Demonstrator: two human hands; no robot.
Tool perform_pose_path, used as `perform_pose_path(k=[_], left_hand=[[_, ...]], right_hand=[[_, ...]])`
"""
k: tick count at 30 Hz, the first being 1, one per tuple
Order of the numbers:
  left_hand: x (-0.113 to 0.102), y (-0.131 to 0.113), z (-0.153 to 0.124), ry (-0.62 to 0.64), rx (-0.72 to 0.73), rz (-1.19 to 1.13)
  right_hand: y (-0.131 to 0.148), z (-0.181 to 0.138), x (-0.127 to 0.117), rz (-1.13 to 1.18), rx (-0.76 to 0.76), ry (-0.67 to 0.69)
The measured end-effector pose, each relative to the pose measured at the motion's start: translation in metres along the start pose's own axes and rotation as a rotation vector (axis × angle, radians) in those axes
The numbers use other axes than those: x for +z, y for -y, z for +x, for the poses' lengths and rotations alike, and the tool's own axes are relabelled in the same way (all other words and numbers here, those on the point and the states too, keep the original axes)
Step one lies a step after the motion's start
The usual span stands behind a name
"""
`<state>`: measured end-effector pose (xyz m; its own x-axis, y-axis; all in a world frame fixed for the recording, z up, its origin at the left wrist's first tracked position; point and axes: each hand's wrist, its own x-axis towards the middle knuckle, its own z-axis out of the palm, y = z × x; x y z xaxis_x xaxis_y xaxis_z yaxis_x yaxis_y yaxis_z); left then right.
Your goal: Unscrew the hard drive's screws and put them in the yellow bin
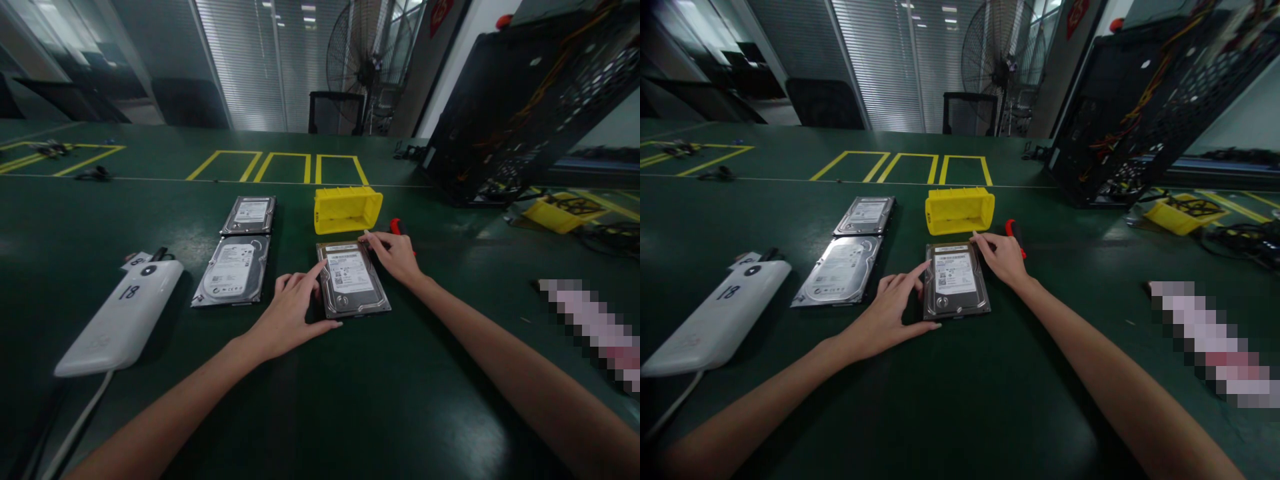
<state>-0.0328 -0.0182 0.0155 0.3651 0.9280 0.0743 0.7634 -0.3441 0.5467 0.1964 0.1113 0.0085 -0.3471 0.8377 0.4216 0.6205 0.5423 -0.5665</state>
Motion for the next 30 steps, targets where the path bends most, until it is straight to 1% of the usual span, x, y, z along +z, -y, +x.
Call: perform_pose_path(k=[11, 21, 30], left_hand=[[0.0016, 0.0014, 0.0008, 0.004, -0.016, -0.003], [0.0011, 0.0009, -0.0001, 0.009, -0.021, -0.003], [-0.0023, -0.0024, -0.0003, 0.019, -0.016, -0.006]], right_hand=[[-0.0014, 0.0006, 0.0010, -0.034, -0.003, -0.004], [-0.0011, 0.0002, 0.0009, -0.021, -0.004, 0.005], [-0.0009, -0.0004, 0.0011, -0.027, 0.003, 0.014]])
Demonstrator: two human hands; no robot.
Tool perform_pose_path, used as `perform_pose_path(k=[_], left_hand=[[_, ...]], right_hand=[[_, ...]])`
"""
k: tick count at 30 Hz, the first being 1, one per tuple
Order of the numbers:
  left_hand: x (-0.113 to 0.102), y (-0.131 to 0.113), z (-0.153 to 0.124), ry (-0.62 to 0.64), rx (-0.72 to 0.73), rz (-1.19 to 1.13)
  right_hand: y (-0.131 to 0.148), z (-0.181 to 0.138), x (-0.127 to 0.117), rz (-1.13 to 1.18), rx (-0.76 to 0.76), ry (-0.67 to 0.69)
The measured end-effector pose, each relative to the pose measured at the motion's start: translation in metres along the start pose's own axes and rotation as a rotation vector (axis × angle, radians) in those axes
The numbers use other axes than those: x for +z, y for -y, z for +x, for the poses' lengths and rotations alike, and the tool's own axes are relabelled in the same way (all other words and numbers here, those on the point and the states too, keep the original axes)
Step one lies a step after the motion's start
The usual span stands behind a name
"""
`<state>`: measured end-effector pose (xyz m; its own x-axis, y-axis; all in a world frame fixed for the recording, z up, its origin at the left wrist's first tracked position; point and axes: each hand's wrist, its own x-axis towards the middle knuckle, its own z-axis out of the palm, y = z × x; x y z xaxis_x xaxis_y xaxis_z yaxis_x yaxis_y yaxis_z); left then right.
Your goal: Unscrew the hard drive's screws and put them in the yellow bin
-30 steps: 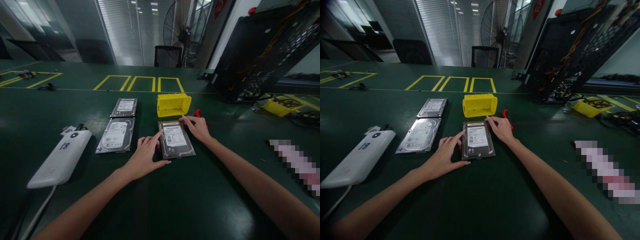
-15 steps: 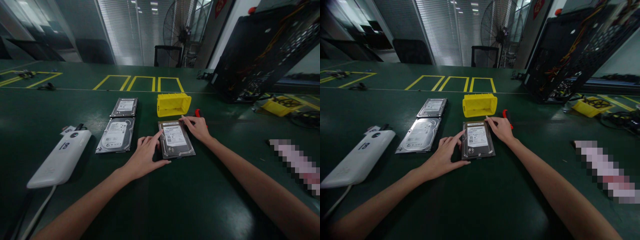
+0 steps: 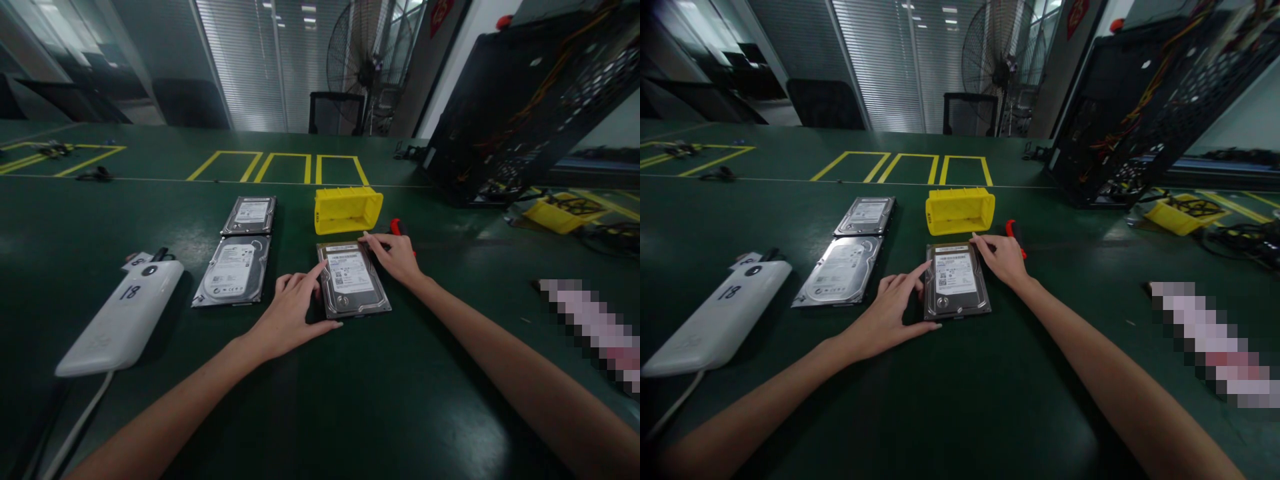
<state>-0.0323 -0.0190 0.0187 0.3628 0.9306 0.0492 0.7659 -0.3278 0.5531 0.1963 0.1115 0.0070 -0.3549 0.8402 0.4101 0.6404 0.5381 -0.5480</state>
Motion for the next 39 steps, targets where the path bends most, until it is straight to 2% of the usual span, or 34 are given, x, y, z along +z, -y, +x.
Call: perform_pose_path(k=[34, 39], left_hand=[[0.002, 0.002, 0.001, -0.007, -0.010, 0.020], [0.002, 0.001, 0.000, -0.013, 0.003, 0.021]], right_hand=[[-0.001, -0.001, 0.001, -0.001, 0.022, 0.004], [-0.003, 0.008, -0.014, -0.184, -0.094, -0.106]])
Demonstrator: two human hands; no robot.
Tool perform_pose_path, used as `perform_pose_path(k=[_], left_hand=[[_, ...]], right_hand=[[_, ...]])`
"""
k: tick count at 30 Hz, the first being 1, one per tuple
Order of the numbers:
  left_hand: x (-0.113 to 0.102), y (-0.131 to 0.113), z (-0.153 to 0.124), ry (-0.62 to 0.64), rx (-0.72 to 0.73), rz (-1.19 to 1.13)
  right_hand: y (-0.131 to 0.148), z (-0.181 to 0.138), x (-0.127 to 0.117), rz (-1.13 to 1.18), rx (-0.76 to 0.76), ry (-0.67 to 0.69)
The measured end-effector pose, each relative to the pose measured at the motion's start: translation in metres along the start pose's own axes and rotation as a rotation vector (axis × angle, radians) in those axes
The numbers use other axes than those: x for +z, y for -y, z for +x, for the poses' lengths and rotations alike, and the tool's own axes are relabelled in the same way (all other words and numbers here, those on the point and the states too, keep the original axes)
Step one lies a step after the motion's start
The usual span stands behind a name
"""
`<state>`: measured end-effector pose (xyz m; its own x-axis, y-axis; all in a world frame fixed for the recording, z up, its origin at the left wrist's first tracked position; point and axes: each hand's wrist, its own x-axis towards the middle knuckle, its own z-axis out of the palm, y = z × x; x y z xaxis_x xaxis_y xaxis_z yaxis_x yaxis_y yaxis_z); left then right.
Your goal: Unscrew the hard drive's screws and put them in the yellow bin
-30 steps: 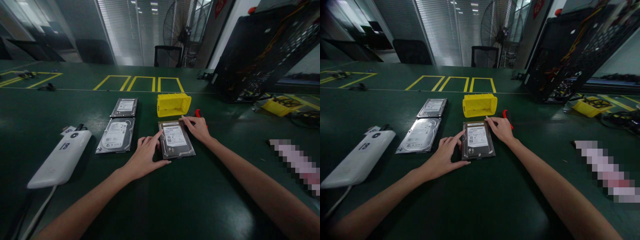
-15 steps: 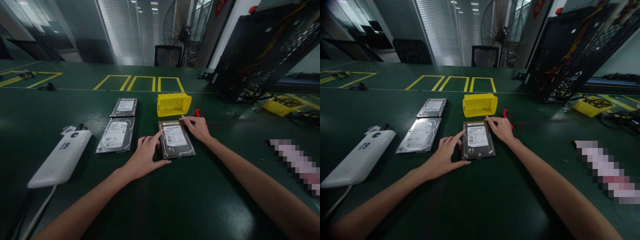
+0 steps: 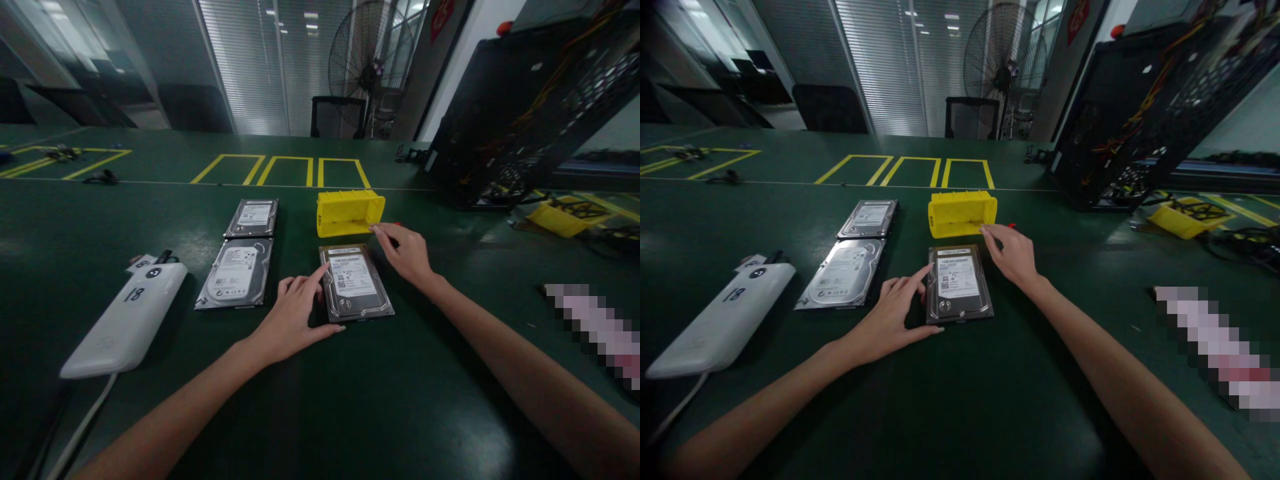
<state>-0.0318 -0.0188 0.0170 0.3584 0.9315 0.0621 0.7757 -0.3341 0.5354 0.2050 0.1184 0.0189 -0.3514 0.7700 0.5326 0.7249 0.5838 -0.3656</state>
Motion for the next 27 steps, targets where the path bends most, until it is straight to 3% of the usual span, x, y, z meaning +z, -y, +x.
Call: perform_pose_path(k=[1, 3, 6, 9, 13, 16, 21, 24, 27], left_hand=[[0.000, 0.000, 0.000, -0.006, 0.003, 0.002], [-0.001, -0.001, -0.001, -0.007, 0.004, 0.003], [-0.001, -0.002, -0.001, -0.001, -0.010, -0.003], [-0.002, -0.002, -0.001, 0.001, -0.009, -0.012], [-0.001, -0.001, -0.001, 0.012, -0.011, -0.023], [-0.001, 0.001, -0.001, 0.015, -0.035, -0.029], [0.000, 0.002, -0.002, 0.015, -0.036, -0.031], [0.001, 0.002, -0.002, 0.005, -0.034, -0.031], [0.001, 0.003, -0.002, 0.001, -0.033, -0.028]], right_hand=[[-0.004, 0.003, -0.005, -0.074, -0.005, -0.024], [-0.015, 0.008, -0.013, -0.254, 0.142, -0.037], [-0.035, 0.009, -0.021, -0.342, 0.426, 0.173], [-0.054, 0.011, -0.023, -0.232, 0.563, 0.412], [-0.069, 0.029, -0.038, 0.082, 0.649, 0.490], [-0.060, 0.052, -0.067, 0.338, 0.611, 0.285], [-0.009, 0.080, -0.119, 0.543, 0.461, -0.175], [0.019, 0.088, -0.125, 0.564, 0.401, -0.320], [0.033, 0.093, -0.109, 0.687, 0.335, -0.429]])
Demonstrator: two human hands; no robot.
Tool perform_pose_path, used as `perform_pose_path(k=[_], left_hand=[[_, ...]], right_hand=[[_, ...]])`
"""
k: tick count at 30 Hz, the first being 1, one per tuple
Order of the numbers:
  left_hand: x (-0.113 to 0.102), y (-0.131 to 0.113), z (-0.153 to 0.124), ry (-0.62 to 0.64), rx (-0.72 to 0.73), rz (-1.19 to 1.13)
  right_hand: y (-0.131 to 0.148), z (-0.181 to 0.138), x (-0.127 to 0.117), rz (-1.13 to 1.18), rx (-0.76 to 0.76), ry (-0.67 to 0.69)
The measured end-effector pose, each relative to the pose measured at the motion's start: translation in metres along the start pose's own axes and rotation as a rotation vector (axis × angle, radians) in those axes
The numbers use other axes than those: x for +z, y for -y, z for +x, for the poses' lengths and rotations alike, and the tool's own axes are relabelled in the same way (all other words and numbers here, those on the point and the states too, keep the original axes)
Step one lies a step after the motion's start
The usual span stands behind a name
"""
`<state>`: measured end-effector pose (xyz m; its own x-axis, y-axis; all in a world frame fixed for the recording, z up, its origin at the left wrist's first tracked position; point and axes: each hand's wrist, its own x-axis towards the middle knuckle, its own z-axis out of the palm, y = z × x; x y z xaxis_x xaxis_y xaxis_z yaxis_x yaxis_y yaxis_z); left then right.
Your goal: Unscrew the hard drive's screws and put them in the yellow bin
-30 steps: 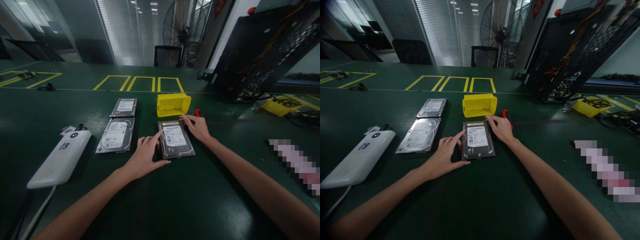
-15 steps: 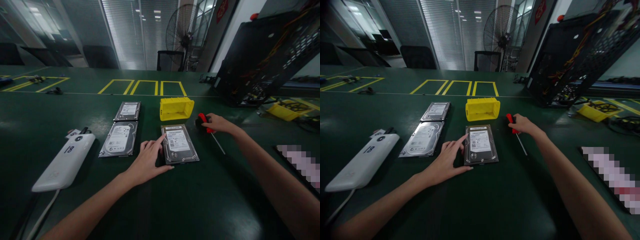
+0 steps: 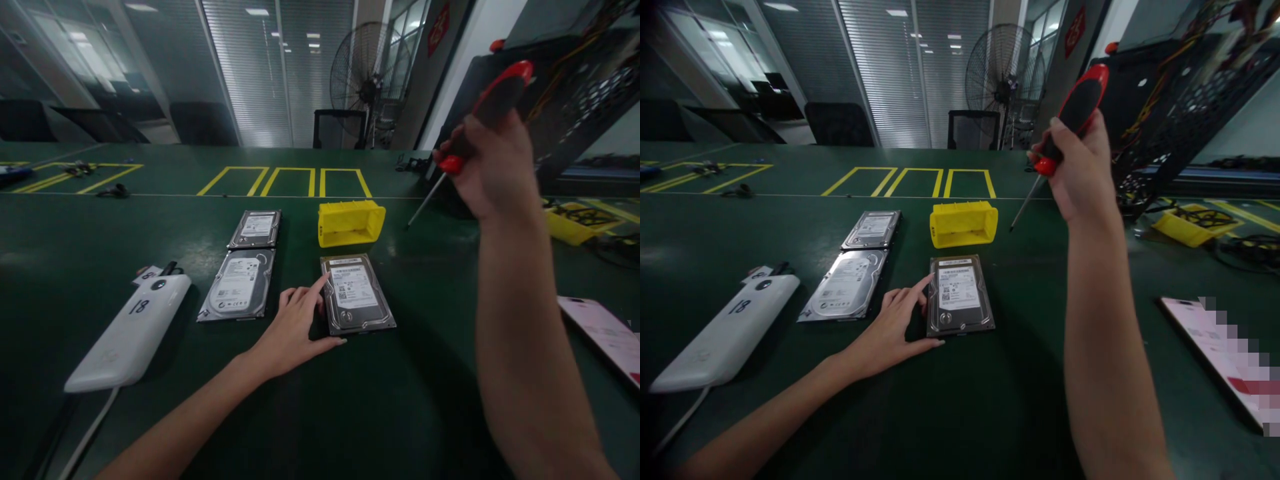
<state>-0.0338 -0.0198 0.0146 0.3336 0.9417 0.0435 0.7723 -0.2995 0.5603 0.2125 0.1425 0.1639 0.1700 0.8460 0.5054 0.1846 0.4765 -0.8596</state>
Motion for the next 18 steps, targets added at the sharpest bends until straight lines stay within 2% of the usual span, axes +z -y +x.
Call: perform_pose_path(k=[1, 7, 11, 18], left_hand=[[0.000, 0.000, 0.000, -0.002, 0.003, 0.000], [0.001, 0.000, 0.002, -0.022, 0.025, -0.013], [0.002, 0.002, 0.001, -0.025, 0.037, -0.024], [0.002, 0.002, 0.001, -0.021, 0.042, -0.015]], right_hand=[[-0.004, -0.002, 0.008, 0.069, -0.022, -0.042], [-0.037, -0.014, 0.052, 0.394, 0.001, 0.020], [-0.046, -0.020, 0.063, 0.364, -0.058, 0.071], [-0.059, -0.022, 0.065, 0.295, -0.163, 0.216]])
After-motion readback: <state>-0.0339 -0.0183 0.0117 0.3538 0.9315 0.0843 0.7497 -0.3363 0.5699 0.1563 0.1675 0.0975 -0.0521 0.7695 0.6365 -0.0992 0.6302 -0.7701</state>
